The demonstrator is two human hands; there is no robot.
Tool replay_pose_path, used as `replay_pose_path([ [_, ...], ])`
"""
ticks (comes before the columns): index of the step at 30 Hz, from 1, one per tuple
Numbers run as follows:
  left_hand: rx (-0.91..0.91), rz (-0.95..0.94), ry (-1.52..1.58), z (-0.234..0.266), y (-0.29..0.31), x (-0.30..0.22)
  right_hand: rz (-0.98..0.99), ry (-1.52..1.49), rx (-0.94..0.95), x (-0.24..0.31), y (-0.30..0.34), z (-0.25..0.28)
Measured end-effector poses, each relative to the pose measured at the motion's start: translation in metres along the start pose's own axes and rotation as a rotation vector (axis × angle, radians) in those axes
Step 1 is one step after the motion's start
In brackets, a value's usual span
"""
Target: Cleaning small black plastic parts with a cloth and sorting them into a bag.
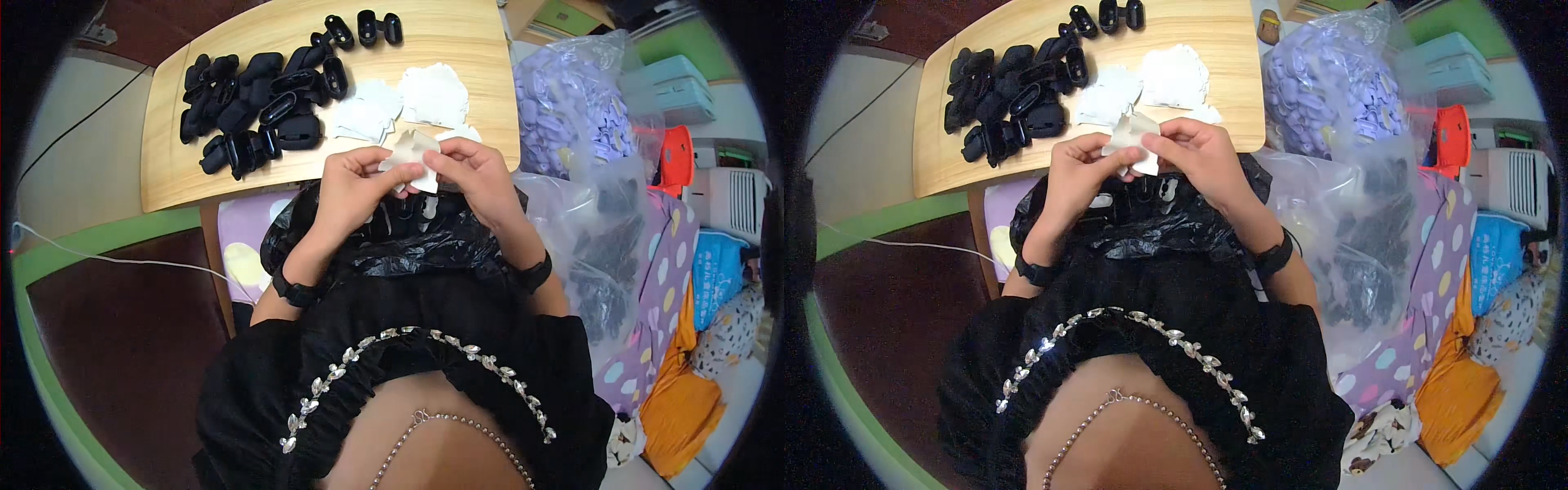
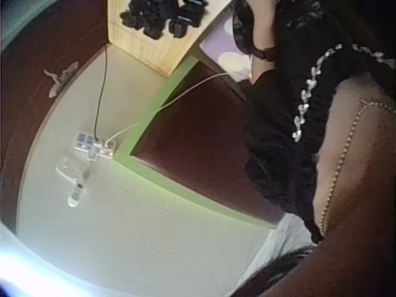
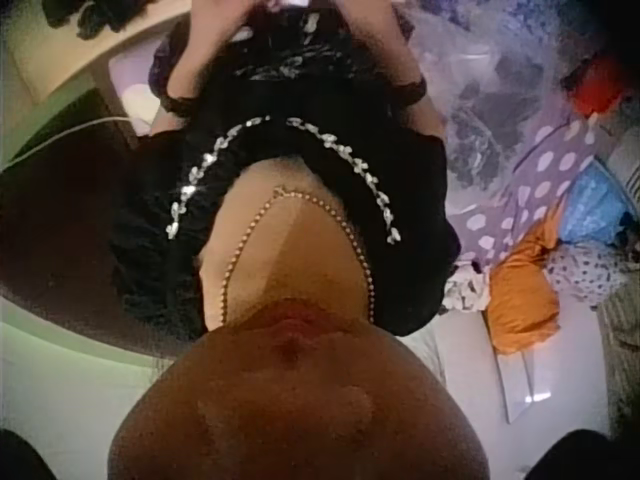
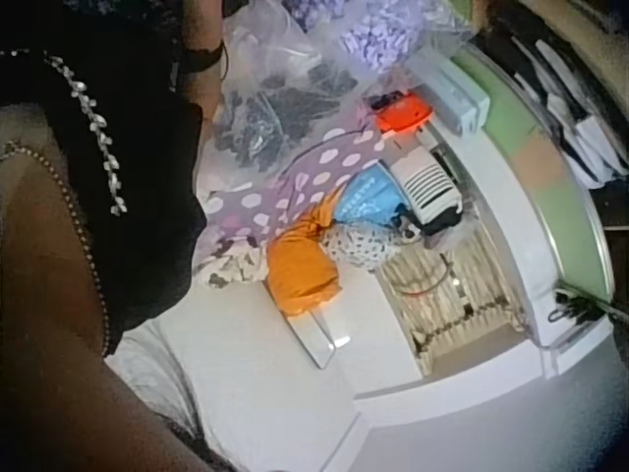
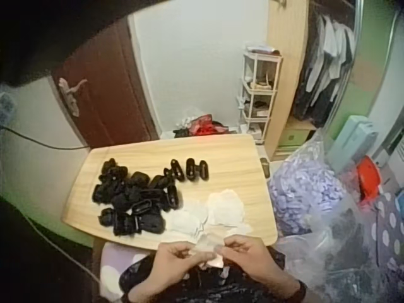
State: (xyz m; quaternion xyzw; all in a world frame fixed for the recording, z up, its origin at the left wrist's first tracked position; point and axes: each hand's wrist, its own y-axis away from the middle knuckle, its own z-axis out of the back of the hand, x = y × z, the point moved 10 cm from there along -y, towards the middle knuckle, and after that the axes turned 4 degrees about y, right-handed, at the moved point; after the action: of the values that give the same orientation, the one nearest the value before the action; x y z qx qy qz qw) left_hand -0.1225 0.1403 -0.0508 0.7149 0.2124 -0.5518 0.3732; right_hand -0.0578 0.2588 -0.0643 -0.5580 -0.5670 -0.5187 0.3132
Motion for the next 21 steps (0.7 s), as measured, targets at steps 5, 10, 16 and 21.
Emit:
replay_pose_path([
  [5, -0.077, -0.310, -0.254, 0.010, -0.002, -0.025, 0.015, -0.088, -0.170, 0.002, 0.001, 0.043],
  [10, -0.126, -0.733, -1.245, -0.026, 0.005, -0.025, 0.085, 0.055, -0.315, 0.012, 0.005, 0.065],
  [16, -0.088, -0.737, -1.436, -0.037, 0.007, -0.016, 0.036, 0.117, -0.309, -0.003, 0.004, 0.070],
  [21, -0.170, -0.842, -1.458, -0.019, 0.012, -0.027, 0.129, 0.176, -0.326, 0.007, 0.002, 0.064],
])
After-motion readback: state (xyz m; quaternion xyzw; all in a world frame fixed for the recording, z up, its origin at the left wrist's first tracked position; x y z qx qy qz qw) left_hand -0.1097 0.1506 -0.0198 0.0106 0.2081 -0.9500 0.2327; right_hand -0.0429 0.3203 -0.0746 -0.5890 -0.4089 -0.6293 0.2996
